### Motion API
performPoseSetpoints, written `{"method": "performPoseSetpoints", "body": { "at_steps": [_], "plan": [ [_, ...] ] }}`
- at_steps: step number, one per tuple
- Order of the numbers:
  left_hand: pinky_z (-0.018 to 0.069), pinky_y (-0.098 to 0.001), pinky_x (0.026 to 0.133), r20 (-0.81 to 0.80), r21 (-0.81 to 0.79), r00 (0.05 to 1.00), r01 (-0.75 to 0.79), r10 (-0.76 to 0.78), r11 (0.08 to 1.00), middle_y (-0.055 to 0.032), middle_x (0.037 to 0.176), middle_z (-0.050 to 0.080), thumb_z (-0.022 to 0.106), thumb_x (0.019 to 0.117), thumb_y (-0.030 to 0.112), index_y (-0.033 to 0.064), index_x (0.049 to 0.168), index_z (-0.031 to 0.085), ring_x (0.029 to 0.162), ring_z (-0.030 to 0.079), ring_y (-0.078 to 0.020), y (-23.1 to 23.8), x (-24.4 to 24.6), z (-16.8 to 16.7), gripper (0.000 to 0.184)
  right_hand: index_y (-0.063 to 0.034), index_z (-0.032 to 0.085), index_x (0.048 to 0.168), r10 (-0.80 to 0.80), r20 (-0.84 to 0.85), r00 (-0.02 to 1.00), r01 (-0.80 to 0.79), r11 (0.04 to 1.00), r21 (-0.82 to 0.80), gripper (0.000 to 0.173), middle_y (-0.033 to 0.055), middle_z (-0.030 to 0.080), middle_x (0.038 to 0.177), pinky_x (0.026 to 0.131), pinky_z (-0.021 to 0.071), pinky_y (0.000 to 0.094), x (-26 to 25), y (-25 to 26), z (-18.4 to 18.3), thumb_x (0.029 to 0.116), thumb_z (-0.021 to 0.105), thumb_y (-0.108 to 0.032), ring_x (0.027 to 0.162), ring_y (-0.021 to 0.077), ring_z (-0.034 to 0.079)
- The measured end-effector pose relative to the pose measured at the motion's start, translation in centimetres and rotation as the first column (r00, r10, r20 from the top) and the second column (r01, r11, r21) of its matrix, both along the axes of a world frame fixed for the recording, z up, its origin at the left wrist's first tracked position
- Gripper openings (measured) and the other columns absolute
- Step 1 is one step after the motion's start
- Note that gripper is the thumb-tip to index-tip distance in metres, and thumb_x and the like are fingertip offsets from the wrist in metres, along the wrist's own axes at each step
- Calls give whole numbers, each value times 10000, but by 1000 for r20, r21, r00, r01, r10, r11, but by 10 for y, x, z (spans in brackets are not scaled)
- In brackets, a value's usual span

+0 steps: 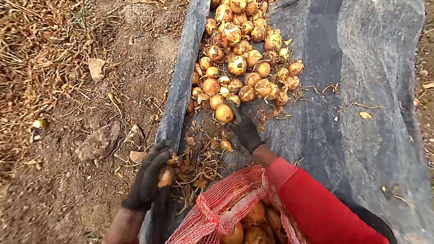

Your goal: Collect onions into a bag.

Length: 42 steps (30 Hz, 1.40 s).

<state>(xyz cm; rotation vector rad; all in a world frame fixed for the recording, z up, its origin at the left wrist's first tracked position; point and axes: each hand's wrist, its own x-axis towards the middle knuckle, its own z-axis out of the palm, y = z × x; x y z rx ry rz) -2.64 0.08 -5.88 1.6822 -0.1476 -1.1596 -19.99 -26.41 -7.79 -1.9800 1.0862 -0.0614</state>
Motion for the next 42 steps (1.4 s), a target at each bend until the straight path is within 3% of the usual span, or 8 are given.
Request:
{"method": "performPoseSetpoints", "body": {
  "at_steps": [6, 10, 12, 16, 22, 27, 33, 42],
  "plan": [
    [613, -377, 595, -422, -443, 906, -180, -28, 878, -71, 855, 678, 289, 1043, 620, 160, 1093, 678, 720, 689, -207, -63, -33, 98, 605, -330, 287, 1571, -383, 607, 696, -155, 745, 648, 775, 128, 619, 1290, 669, 636, 388, -130, 33, 112, 948, 745, -275, 929, 260, 705],
    [634, -378, 692, -207, -675, 866, 210, -455, 707, -125, 982, 661, 448, 1068, 440, 108, 1269, 568, 814, 699, -224, -101, -94, 154, 407, -112, 596, 1415, 432, 392, 812, -582, 545, 604, 485, 117, 676, 1282, 941, 577, 415, -184, 63, 151, 943, 681, -181, 1101, 226, 683],
    [611, -343, 833, 69, -696, 596, 603, -800, 390, -123, 1104, 685, 489, 1068, 285, 25, 1304, 568, 950, 693, -178, -107, -119, 163, 359, -13, 731, 1118, 680, -155, 716, -497, 653, 571, 202, 231, 710, 1070, 925, 493, 579, -179, 71, 189, 982, 612, -103, 1024, 399, 670],
    [562, -483, 863, 466, -250, -68, 946, -882, -205, -99, 1159, 670, 523, 1055, 283, 121, 1225, 692, 1046, 666, -244, -95, -146, 151, 288, -112, 632, 1357, 750, -458, 477, -641, 654, 402, 540, 188, 612, 1382, 1088, 423, 624, -210, 41, 166, 937, 702, -445, 1338, 395, 533],
    [597, -307, 738, 125, -350, 750, 646, -650, 678, -46, 911, 729, 573, 991, 139, 44, 1042, 726, 794, 689, -129, -99, -93, 76, 187, -134, 379, 1588, 709, -506, 490, -556, 702, 445, 965, 221, 240, 1673, 1170, 329, 617, -192, 18, 164, 812, 833, -485, 1530, 416, 266],
    [506, -631, 984, 378, 590, 623, 407, -685, 697, -273, 1249, 639, 573, 1025, 215, 0, 1311, 601, 1153, 634, -439, -115, -3, -54, 359, -87, 424, 1553, 686, -447, 574, -519, 727, 450, 841, 209, 352, 1619, 1182, 345, 560, -184, 5, 140, 905, 725, -532, 1484, 374, 368],
    [441, -680, 1048, 709, 515, 590, -58, -386, 855, -358, 1491, 417, 528, 1057, 290, 2, 1495, 452, 1321, 479, -554, -123, 92, -69, 529, -81, 710, 1025, 189, -69, 979, -113, 800, 589, 289, 49, 695, 759, 508, 552, 297, -133, -39, 86, 1019, 571, -335, 566, 143, 644],
    [497, -636, 1012, 744, 431, 355, 391, -566, 813, -182, 1548, 430, 776, 875, 241, 183, 1401, 608, 1369, 480, -423, -212, 92, -79, 555, -36, 663, 1301, 705, -330, 628, -723, 685, 88, 374, 293, 460, 1518, 1146, 359, 648, 16, 68, -45, 928, 640, -23, 1421, 508, 398]
  ]
}}
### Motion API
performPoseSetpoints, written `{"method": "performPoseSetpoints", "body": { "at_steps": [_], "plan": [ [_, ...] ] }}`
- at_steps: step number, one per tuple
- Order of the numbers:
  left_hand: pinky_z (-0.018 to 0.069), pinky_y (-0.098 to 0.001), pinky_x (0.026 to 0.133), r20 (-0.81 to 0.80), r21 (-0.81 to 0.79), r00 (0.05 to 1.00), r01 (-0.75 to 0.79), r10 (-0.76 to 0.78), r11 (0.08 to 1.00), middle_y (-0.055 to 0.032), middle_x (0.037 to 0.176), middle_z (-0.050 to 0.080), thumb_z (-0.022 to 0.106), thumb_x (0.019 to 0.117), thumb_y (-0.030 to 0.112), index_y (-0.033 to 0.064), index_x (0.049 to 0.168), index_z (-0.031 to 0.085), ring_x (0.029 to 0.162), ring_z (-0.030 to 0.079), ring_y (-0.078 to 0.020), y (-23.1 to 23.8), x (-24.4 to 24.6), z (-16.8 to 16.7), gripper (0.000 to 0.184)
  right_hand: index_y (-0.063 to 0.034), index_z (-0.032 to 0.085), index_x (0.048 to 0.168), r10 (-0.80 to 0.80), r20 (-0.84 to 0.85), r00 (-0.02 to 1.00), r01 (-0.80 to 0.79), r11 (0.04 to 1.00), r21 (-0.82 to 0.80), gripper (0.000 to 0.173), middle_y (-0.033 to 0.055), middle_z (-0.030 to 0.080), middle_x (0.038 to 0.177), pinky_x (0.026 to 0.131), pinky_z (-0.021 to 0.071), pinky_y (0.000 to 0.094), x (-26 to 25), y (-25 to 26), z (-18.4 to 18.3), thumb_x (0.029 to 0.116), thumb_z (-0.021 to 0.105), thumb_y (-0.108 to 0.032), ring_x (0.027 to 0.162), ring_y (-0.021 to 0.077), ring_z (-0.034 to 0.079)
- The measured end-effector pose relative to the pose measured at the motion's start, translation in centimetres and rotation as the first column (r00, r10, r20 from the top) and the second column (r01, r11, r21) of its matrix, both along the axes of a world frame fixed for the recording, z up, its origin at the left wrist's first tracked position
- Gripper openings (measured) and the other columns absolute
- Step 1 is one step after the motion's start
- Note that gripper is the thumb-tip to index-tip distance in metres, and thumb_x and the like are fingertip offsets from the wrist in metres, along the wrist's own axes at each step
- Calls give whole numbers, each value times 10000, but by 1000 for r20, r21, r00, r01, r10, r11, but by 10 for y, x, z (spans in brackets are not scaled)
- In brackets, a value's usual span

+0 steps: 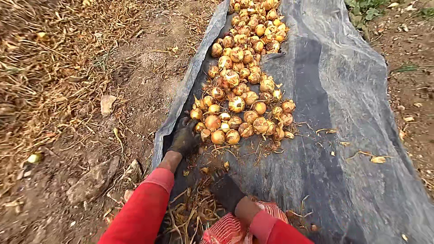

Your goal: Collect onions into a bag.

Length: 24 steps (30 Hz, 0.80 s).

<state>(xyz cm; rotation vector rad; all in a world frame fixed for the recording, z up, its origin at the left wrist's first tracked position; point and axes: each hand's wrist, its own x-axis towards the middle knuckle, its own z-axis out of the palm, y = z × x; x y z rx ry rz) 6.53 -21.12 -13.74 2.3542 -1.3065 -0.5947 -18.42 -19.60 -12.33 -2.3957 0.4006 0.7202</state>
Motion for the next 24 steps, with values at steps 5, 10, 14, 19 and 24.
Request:
{"method": "performPoseSetpoints", "body": {
  "at_steps": [5, 10, 14, 19, 24],
  "plan": [
    [508, -727, 870, 32, 72, 999, -19, 17, 997, -186, 1589, 364, 904, 735, 237, 197, 1396, 626, 1322, 461, -523, -11, -30, 14, 718, -120, 708, 1253, -685, 62, 725, 670, 724, 164, 331, 96, 709, 1235, 1050, 508, 462, -26, -50, 28, 982, 636, -295, 1174, 240, 659],
    [519, -703, 924, -60, 187, 950, -290, 305, 939, -330, 1506, 406, 908, 739, 339, 174, 1357, 621, 1231, 551, -548, -23, -24, 0, 701, -182, 650, 1349, -878, 367, 309, 937, 346, 39, 406, 116, 735, 1083, 787, 587, 531, -84, -153, 57, 960, 728, -268, 863, 270, 712],
    [523, -687, 930, -69, 93, 927, -362, 369, 927, -298, 1443, 487, 884, 777, 375, 146, 1267, 681, 1225, 569, -494, -3, -55, 3, 578, -321, 362, 1594, -871, 227, 435, 897, 441, -27, 920, 207, 377, 1589, 967, 552, 609, -69, -207, 44, 824, 865, -345, 1284, 405, 574],
    [561, -598, 923, -11, 67, 950, -311, 312, 948, -202, 1465, 496, 783, 856, 330, 239, 1389, 634, 1233, 588, -410, 41, -115, 4, 562, -205, 486, 1515, -918, 321, 231, 953, 279, 115, 853, 262, 419, 1536, 1037, 491, 604, -22, -216, 16, 787, 871, -424, 1353, 420, 496],
    [540, -653, 933, -42, 202, 944, -312, 326, 929, -259, 1512, 443, 774, 863, 217, 215, 1480, 524, 1242, 577, -474, 20, -119, 10, 665, -270, 482, 1507, -961, 274, -27, 934, 73, 349, 717, 154, 557, 1451, 974, 525, 612, -12, -200, 19, 888, 748, -516, 1274, 329, 589]
  ]
}}
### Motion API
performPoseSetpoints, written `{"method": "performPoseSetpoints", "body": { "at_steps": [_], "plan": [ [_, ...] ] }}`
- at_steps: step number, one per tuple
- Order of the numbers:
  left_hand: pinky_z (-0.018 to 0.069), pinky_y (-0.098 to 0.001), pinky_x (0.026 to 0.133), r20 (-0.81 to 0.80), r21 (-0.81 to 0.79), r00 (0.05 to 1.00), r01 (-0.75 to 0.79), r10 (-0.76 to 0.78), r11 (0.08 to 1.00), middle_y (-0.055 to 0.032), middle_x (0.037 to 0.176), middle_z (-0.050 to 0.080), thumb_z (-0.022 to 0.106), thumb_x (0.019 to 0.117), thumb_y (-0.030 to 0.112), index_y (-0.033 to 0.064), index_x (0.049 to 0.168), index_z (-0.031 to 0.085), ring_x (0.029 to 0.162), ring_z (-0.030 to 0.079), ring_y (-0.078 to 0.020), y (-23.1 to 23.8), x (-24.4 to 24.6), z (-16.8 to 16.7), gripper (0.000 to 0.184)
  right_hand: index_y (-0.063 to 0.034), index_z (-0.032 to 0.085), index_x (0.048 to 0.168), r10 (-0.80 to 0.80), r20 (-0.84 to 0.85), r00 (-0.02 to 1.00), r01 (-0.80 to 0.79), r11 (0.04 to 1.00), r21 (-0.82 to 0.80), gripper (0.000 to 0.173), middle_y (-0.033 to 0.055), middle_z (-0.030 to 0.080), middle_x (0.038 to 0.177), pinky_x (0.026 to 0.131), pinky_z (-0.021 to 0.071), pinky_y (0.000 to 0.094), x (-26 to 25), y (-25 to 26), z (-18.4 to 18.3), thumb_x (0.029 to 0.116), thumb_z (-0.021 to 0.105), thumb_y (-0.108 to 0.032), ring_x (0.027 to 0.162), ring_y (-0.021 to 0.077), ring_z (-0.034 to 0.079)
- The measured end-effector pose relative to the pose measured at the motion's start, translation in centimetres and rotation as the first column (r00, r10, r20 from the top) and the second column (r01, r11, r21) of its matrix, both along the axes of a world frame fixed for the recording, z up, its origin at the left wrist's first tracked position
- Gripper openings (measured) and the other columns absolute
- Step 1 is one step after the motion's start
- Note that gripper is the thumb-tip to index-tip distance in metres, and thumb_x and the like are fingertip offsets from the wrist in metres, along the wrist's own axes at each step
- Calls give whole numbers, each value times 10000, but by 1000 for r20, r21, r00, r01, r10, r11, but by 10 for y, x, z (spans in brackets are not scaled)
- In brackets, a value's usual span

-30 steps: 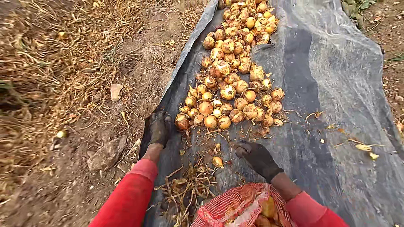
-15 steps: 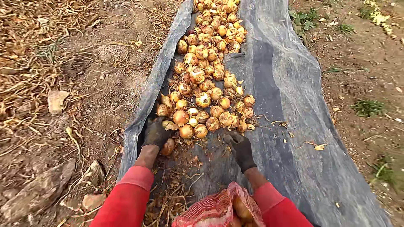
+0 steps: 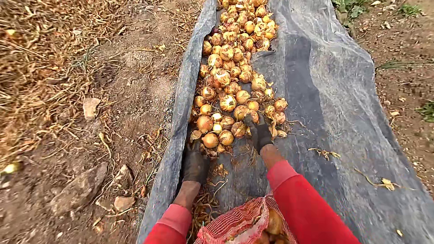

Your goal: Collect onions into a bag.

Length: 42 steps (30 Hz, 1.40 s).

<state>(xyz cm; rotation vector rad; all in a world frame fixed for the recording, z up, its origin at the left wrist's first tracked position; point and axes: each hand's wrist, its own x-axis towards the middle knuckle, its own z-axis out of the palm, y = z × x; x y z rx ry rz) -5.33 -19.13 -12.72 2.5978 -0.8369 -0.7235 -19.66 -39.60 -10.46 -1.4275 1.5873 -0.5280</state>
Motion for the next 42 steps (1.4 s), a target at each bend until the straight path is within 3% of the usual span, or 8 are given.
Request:
{"method": "performPoseSetpoints", "body": {
  "at_steps": [8, 15, 19, 22, 26, 30, 36, 42],
  "plan": [
    [364, -656, 1127, 248, 45, 903, 352, -352, 935, -228, 1525, 477, 660, 961, 313, 169, 1509, 517, 1396, 431, -480, 57, -27, -25, 585, -121, 564, 1390, 163, 239, 957, -181, 982, 55, 509, 126, 679, 1165, 760, 620, 438, -49, -12, 33, 1007, 619, -452, 928, 235, 703],
    [523, -670, 929, -9, 293, 894, 431, -448, 853, -276, 1366, 581, 724, 910, 301, 176, 1590, 356, 1178, 619, -485, 11, 2, 2, 784, -154, 514, 1386, 230, 840, 492, -457, 889, 24, 734, 139, 672, 1158, 692, 621, 350, -153, 89, 146, 863, 715, -628, 871, 231, 701],
    [523, -705, 876, -24, 319, 937, 337, -348, 886, -324, 1206, 649, 773, 854, 216, 97, 1516, 435, 1075, 654, -523, -4, 9, 21, 752, -153, 573, 1454, 793, 576, 199, -975, 217, 38, 780, 96, 465, 1568, 1127, 480, 421, -202, 133, 164, 822, 770, -564, 1403, 245, 490],
    [526, -707, 893, 54, 180, 947, 304, -318, 936, -320, 1439, 467, 793, 843, 177, 119, 1493, 478, 1211, 559, -546, 19, -12, 23, 725, -160, 758, 1173, 970, 220, 102, -915, 5, 404, 333, 88, 718, 1193, 943, 533, 530, -213, 145, 166, 935, 716, -390, 1089, 257, 677],
    [444, -699, 1018, 199, 94, 882, 417, -427, 904, -261, 1528, 439, 789, 838, 270, 221, 1520, 488, 1397, 412, -516, 84, -67, -6, 747, -178, 722, 1241, 988, 102, 113, -883, 52, 466, 331, 85, 700, 1226, 994, 513, 524, -209, 131, 164, 989, 650, -379, 1129, 251, 662],
    [388, -639, 1115, 235, 26, 862, 456, -448, 890, -289, 1413, 559, 745, 872, 229, 128, 1499, 521, 1336, 504, -500, 113, -70, -28, 673, -111, 682, 1277, 821, 112, 560, -788, 486, 378, 318, 80, 726, 1057, 748, 613, 382, -198, 69, 126, 1037, 581, -294, 842, 181, 710],
    [473, -567, 1078, 15, 267, 911, 394, -413, 879, -186, 1576, 432, 676, 938, 374, 202, 1595, 373, 1416, 468, -393, 63, -46, 2, 744, -97, 610, 1383, 379, -550, 745, -503, 860, -89, 512, 233, 553, 1434, 1098, 444, 588, -144, -57, 32, 970, 692, -387, 1324, 409, 539],
    [468, -530, 1097, 116, 202, 910, 371, -399, 906, -200, 1559, 453, 706, 905, 370, 182, 1560, 435, 1428, 458, -385, 78, -48, -10, 733, -221, 585, 1397, 462, -792, 399, -696, 715, 67, 828, 252, 436, 1508, 960, 515, 657, -93, -93, 16, 719, 817, -637, 1363, 479, 461]
  ]
}}
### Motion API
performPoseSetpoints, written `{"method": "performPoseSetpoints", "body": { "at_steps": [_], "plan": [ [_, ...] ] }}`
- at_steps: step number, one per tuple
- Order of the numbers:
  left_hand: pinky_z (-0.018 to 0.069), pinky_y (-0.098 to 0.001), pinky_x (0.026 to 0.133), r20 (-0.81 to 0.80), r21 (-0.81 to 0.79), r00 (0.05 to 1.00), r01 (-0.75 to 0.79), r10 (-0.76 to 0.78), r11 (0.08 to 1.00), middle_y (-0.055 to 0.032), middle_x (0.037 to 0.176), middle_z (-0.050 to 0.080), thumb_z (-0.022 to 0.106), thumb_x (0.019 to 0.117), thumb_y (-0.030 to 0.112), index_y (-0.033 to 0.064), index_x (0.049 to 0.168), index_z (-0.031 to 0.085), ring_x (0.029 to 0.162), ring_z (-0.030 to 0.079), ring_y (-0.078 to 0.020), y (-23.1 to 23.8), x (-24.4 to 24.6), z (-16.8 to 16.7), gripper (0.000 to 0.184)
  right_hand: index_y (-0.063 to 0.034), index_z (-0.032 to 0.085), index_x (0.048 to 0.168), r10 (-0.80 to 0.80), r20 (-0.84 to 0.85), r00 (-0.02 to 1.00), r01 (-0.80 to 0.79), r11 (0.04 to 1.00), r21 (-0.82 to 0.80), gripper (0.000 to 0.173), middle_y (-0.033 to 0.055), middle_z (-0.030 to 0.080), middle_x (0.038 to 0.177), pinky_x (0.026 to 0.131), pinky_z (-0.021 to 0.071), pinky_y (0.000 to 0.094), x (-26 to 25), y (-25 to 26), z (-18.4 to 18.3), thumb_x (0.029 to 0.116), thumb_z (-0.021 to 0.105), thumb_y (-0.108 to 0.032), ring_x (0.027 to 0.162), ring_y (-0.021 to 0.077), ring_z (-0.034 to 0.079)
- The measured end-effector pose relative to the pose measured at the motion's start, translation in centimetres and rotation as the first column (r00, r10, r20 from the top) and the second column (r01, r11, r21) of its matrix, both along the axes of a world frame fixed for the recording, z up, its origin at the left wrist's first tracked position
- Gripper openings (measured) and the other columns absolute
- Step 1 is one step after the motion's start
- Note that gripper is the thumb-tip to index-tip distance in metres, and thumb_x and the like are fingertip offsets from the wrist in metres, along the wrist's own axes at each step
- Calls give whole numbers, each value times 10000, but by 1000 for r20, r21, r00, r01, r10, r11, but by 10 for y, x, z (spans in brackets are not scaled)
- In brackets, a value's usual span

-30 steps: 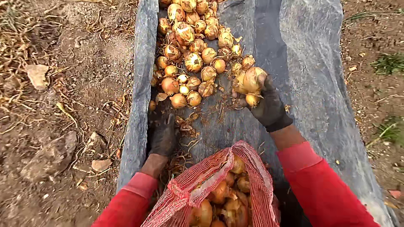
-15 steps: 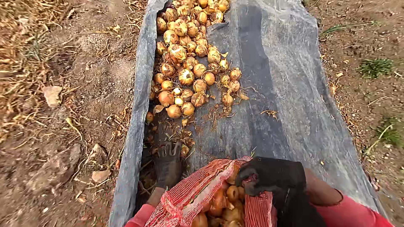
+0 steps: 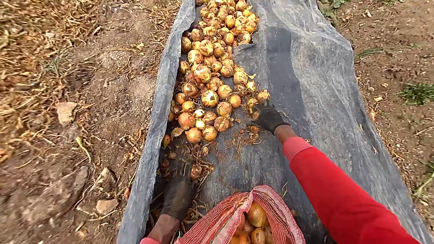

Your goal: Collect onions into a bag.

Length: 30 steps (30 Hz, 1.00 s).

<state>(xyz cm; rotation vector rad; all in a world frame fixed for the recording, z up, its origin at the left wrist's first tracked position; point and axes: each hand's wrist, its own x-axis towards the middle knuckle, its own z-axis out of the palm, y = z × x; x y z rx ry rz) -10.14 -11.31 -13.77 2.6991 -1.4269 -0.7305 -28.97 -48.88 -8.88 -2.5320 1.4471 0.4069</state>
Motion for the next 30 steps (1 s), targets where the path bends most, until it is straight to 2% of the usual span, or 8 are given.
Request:
{"method": "performPoseSetpoints", "body": {
  "at_steps": [6, 11, 18, 20, 22, 24, 27, 30],
  "plan": [
    [471, -529, 1084, 56, -24, 998, 19, -17, 1000, -206, 1472, 538, 714, 908, 371, 141, 1533, 473, 1369, 517, -381, 7, -6, -4, 707, -289, 621, 1395, 246, -312, 918, -210, 967, 142, 831, 258, 334, 1600, 874, 506, 716, -10, 37, 11, 650, 890, -538, 1326, 567, 440],
    [512, -554, 1022, 37, 80, 998, 39, -42, 996, -212, 1451, 542, 716, 919, 400, 182, 1549, 439, 1319, 548, -407, 0, -7, 1, 722, -345, 624, 1376, 236, -167, 957, -213, 967, 142, 810, 291, 369, 1562, 964, 449, 730, -15, 39, -9, 668, 793, -700, 1355, 565, 411],
    [513, -596, 1021, -192, -29, 972, -144, 136, 989, -201, 1476, 521, 737, 932, 341, 153, 1543, 424, 1292, 575, -400, -4, 9, 7, 712, -165, 656, 1342, 64, 264, 962, -90, 992, 89, 788, 224, 522, 1442, 1073, 435, 615, -27, 62, -9, 705, 849, -587, 1317, 409, 516],
    [537, -592, 963, -502, -132, 796, -455, 337, 880, -189, 1345, 625, 660, 992, 377, 127, 1536, 397, 1171, 657, -355, 8, 19, 17, 654, -16, 597, 1376, -98, 602, 793, 1, 987, 159, 723, 239, 518, 1433, 1082, 459, 515, -40, 81, 31, 809, 849, -387, 1304, 353, 534],
    [591, -470, 902, -844, -25, 371, -749, 388, 662, -113, 1247, 671, 576, 1011, 439, 182, 1510, 439, 1083, 688, -234, 12, 26, 43, 578, -38, 532, 1391, -277, 823, 496, -106, 921, 374, 698, 128, 618, 1299, 922, 591, 388, -58, 122, 77, 872, 742, -456, 1122, 210, 657],
    [621, -435, 765, -977, 35, 91, -827, 195, 561, -95, 1095, 697, 528, 1033, 430, 190, 1414, 511, 925, 710, -222, 4, 25, 86, 450, -90, 506, 1383, -402, 837, 372, -431, 724, 539, 767, 62, 658, 1234, 916, 605, 363, -75, 175, 122, 845, 760, -575, 1089, 170, 674],
    [631, -397, 779, -974, -224, 151, -672, -166, 705, -94, 1143, 701, 566, 977, 335, 186, 1425, 472, 947, 719, -221, -5, 7, 165, 482, -72, 634, 1344, -3, 648, 762, -625, 258, 737, 628, 83, 647, 1349, 1018, 543, 404, -102, 229, 154, 856, 801, -429, 1191, 197, 640],
    [634, -377, 879, -814, -581, 158, -195, -560, 790, -97, 1268, 636, 744, 892, 236, 129, 1473, 419, 1081, 681, -218, -5, -21, 230, 675, -113, 735, 919, 363, 465, 808, -579, 335, 744, 225, 83, 689, 827, 695, 534, 522, -130, 246, 156, 978, 659, -316, 772, 254, 668]
  ]
}}
